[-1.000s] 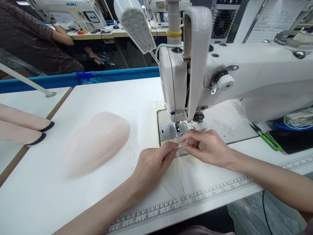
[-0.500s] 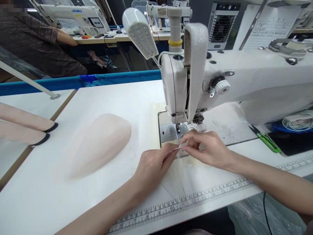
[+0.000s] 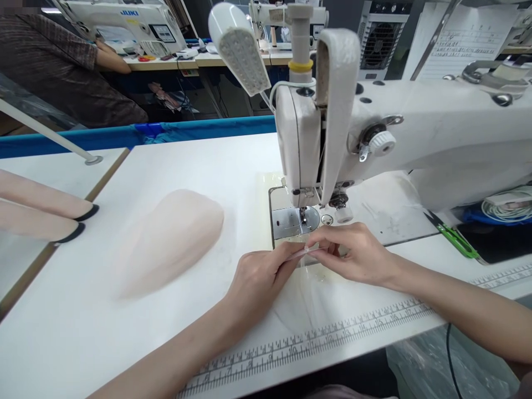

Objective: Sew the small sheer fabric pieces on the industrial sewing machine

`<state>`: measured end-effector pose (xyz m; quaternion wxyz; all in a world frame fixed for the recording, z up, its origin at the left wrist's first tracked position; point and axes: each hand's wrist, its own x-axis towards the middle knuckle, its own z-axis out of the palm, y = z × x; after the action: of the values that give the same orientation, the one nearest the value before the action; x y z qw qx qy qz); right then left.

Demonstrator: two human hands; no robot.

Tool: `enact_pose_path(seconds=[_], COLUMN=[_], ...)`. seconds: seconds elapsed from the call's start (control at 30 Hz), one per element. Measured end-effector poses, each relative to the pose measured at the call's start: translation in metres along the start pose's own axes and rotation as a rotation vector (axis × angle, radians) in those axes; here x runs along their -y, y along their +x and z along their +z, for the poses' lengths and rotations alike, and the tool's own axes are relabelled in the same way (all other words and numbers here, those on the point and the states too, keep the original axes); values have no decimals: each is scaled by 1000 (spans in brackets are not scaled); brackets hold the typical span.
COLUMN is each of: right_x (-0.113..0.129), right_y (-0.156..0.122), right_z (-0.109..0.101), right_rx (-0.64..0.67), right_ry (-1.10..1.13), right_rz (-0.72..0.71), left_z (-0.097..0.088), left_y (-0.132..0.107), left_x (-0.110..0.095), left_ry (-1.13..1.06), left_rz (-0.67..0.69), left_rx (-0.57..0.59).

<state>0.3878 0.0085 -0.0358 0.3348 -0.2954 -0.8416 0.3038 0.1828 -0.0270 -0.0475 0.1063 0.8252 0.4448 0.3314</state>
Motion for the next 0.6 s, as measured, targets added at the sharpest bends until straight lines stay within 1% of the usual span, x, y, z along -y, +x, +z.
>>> enact_pose_path(seconds=[0.1, 0.17, 0.23, 0.3, 0.37, 0.43, 0.5, 0.53, 0.57, 0.6], right_x=[0, -1, -3, -3, -2, 0, 3, 3, 3, 3], right_y=[1, 1, -2, -5, -8, -9, -9, -8, -7, -6], right_z=[1, 2, 2, 0, -3, -6, -9, -9, -10, -9], right_rx=[-9, -41, -99, -145, -135, -72, -29, -33, -44, -51], right_ry=[-7, -40, -151, -335, -488, -550, -560, -560, -547, -509], right_rz=[-49, -112, -220, -350, -462, -532, -582, -589, -570, -518], left_z=[0, 0, 0, -1, -1, -2, -3, -4, -4, -3], left_y=[0, 0, 0, 1, 1, 1, 0, 0, 0, 0], left_x=[-1, -2, -3, -3, -3, -4, -5, -6, -6, -6], left_ry=[15, 33, 40, 53, 71, 83, 80, 72, 59, 48], left_rz=[-10, -8, 32, 75, 92, 106, 128, 120, 94, 50], left_rx=[-32, -40, -44, -56, -83, -114, -120, -105, -70, -19])
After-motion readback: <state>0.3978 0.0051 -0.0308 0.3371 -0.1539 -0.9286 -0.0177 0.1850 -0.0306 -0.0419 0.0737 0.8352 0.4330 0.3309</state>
